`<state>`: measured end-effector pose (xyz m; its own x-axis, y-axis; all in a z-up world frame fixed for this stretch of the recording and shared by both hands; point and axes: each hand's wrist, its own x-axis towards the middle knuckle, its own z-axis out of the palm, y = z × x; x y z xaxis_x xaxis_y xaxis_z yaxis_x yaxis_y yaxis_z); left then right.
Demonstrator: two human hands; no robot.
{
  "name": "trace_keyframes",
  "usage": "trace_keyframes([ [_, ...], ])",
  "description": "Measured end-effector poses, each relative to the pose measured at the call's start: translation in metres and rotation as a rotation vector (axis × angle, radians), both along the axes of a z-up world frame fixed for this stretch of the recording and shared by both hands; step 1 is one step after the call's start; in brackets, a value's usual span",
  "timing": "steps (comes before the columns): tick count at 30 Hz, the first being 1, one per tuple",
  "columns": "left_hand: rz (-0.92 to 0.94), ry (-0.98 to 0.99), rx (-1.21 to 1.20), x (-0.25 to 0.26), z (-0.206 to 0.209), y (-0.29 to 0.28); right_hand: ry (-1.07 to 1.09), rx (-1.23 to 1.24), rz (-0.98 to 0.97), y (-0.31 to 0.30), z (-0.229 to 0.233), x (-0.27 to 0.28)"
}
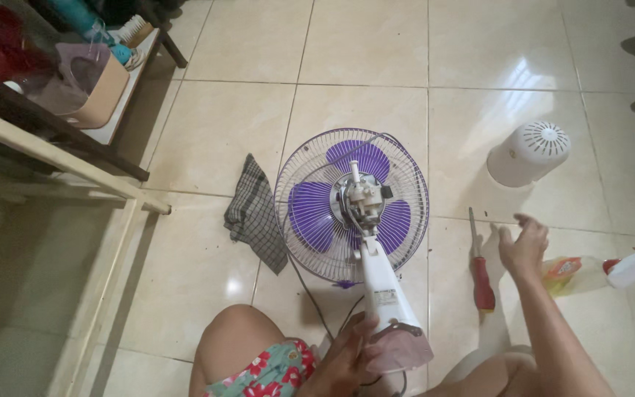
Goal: The person uses a screwdriver to tighten screws on the neck of a standing fan. They then wipe the fan's rear motor housing with a cloth and place it onto the fan head, aligning it with the blades.
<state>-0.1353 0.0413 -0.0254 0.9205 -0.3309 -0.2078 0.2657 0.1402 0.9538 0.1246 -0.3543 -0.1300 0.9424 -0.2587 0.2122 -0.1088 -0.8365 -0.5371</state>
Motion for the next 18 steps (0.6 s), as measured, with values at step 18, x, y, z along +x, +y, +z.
trace_keyframes([
  [18, 0.616, -0.43, 0.684, 0.142, 0.052, 0.007, 0.532, -0.399, 0.045, -0.031, 0.099, 0.228],
])
